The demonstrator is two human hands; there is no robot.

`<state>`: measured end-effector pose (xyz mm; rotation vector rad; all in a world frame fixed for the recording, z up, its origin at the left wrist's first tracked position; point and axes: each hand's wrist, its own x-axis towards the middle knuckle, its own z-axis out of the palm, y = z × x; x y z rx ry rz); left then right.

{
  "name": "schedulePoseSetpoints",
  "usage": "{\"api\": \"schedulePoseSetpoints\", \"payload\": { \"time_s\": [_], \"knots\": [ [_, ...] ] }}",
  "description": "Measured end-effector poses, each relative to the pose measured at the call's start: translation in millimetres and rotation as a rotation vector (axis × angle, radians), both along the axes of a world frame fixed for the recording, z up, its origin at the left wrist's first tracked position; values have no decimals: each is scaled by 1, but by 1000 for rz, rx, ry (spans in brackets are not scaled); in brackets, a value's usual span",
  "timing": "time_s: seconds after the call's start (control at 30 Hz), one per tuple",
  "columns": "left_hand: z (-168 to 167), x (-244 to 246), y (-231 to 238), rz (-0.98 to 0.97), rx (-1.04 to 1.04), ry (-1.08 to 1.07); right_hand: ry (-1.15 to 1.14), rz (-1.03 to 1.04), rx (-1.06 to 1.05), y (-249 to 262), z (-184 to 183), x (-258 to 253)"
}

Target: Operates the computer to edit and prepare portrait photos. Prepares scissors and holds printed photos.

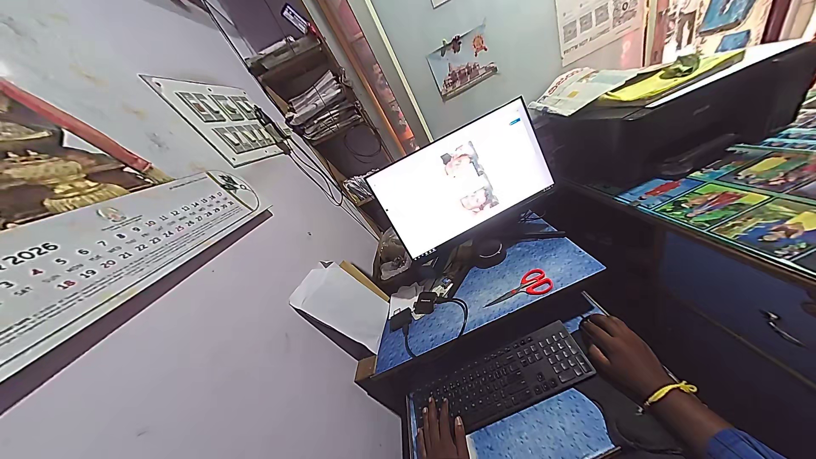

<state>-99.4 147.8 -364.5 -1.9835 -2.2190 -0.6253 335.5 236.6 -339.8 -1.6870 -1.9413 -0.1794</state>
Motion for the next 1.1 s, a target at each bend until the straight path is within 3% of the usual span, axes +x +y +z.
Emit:
{"api": "schedulePoseSetpoints", "payload": {
  "time_s": [0.77, 0.9, 1.1],
  "knots": [
    [2, 1, -1, 4, -24, -7, -24, 15, 65, -3, 0, 2],
    [-1, -1, 2, 19, -46, -15, -105, 30, -15, -4, 3, -1],
    [-10, -3, 4, 47, 103, -11, -2, 56, 126, -6, 0, 3]
  ]
}}
